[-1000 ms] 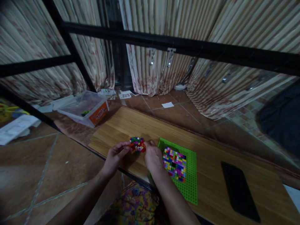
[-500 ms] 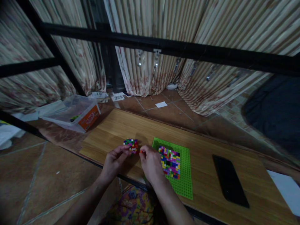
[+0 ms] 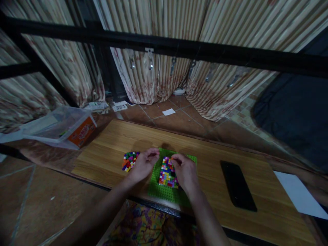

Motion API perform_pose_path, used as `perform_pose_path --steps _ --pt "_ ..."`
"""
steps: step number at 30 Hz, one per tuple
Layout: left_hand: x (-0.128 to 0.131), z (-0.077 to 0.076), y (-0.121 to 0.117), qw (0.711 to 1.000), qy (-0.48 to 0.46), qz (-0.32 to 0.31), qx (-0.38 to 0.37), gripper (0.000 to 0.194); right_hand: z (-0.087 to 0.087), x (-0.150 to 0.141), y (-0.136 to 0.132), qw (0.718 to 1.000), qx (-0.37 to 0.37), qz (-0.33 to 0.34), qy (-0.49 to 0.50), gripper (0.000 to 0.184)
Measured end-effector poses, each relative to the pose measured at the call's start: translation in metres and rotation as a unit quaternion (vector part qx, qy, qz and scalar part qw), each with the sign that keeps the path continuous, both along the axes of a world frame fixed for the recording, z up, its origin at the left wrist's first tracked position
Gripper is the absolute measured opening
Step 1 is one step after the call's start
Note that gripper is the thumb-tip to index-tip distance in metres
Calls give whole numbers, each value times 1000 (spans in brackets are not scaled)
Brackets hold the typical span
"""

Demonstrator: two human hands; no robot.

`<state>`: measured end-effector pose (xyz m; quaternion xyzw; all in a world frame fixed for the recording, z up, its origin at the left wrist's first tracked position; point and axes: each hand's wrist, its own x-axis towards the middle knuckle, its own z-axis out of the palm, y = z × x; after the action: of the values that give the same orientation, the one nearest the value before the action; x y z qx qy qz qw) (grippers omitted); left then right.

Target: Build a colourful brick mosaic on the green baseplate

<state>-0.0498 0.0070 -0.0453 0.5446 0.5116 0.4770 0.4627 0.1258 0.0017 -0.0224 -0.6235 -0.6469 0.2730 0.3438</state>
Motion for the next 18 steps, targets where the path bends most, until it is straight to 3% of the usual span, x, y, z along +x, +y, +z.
perform_pose_path --steps 8,18 --pt "15 -5 19 999 5 -35 -27 25 -1 -3 7 995 36 25 -86 16" --pt "31 -4 27 997 3 -56 -46 30 3 -1 14 996 -21 30 -78 16"
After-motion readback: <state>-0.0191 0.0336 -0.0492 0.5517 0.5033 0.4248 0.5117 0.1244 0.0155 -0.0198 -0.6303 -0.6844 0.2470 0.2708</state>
